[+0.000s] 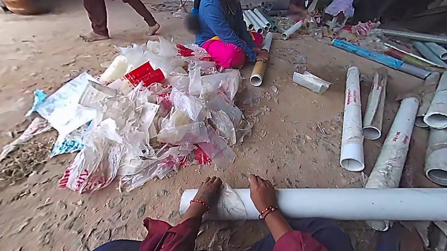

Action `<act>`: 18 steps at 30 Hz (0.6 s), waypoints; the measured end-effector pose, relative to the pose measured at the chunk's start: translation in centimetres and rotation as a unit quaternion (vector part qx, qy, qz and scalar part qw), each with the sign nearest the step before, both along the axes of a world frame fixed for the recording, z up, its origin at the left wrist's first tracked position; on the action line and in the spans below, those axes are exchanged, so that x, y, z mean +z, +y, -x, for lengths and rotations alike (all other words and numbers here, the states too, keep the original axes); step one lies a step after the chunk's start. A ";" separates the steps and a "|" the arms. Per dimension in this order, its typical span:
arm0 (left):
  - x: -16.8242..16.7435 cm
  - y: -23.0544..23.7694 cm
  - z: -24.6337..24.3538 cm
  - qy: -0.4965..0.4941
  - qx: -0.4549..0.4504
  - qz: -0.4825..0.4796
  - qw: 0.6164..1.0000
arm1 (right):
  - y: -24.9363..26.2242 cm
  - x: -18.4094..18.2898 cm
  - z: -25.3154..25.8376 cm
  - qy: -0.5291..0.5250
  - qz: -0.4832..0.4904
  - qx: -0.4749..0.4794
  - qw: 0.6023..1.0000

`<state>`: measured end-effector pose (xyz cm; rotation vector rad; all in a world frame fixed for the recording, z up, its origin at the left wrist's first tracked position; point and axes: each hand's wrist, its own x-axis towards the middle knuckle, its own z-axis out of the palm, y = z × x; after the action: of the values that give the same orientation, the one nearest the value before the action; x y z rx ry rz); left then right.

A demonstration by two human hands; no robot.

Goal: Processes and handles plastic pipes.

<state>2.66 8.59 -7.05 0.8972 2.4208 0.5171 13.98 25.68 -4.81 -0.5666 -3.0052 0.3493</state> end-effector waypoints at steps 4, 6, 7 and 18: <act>0.1 0.7 -0.2 0.002 -0.012 0.016 1.000 | 0.1 -0.4 0.0 0.021 -0.008 0.000 1.000; 0.1 0.8 -0.2 0.000 -0.009 0.019 1.000 | 0.2 -0.5 -0.1 0.034 -0.012 0.001 0.999; 0.0 0.7 -0.2 0.002 -0.003 0.007 1.000 | 0.2 -0.5 -0.1 0.039 -0.012 0.002 0.999; 0.6 0.6 -1.2 -0.054 0.046 -0.089 0.993 | 0.2 -0.4 -0.2 0.052 -0.005 0.001 0.999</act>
<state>3.85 9.21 -6.45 0.8081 2.3529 0.8059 14.16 25.83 -5.25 -0.5267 -2.9064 0.3532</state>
